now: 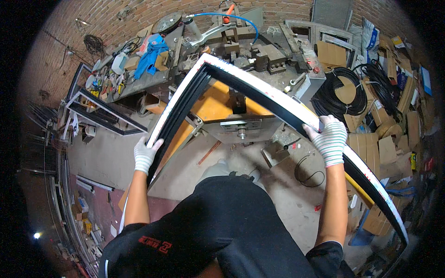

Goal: The person assembles a rectangular window frame by placing aluminum profiles into a corner-joining machine, clamping each corner, and operating the machine to join them. After completing the frame, the person hands it to a coworker and retrieves another profile.

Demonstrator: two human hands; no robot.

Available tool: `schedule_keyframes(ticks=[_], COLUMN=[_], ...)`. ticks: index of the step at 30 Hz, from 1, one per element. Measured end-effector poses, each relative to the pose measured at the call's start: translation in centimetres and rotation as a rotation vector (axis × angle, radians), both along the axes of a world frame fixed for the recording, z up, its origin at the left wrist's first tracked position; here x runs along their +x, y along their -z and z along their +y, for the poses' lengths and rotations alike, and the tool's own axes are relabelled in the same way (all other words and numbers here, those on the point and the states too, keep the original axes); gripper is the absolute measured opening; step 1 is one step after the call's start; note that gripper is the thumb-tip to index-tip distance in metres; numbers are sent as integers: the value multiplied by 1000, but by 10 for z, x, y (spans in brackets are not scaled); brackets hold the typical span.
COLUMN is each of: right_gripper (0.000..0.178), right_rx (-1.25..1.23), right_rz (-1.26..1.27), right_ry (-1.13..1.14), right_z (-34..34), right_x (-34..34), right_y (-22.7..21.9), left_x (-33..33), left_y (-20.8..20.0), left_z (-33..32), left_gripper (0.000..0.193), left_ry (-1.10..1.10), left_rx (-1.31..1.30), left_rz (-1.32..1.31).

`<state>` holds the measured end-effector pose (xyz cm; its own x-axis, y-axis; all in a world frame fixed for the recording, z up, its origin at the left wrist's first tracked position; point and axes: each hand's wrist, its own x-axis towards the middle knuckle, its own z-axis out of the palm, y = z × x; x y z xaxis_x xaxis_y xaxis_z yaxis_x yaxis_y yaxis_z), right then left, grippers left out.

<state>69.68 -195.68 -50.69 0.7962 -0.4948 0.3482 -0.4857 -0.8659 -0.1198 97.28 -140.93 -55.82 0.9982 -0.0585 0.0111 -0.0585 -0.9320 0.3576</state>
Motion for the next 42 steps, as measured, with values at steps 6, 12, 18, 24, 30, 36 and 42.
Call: schedule_keyframes(ticks=[6,12,18,24,30,36,42], right_gripper=[52,55,58,67,70,63,67], right_rx=[62,132,146,202,163,180,123], right_rz=[110,250,296,343,473,290,77], right_ry=[-61,-79,-117,-105,-74,-83,-196], right_z=[65,140,212,256,275,280,267], right_x=[13,54,91,116,136,133,104], right_y=[13,49,92,104,106,119,145], left_x=[-26,-54,-69,-90,-106,-111,-123], left_y=[15,21,55,80,99,96,78], left_z=[98,188,276,316,335,331,308], left_gripper=[66,66,68,59,59,63,66], left_ry=[-49,-75,-107,-49,-234,-262,-169], left_rx=[-95,-124,-36,-292,-258,-76,44], left_rz=[54,157,402,331,433,442,231])
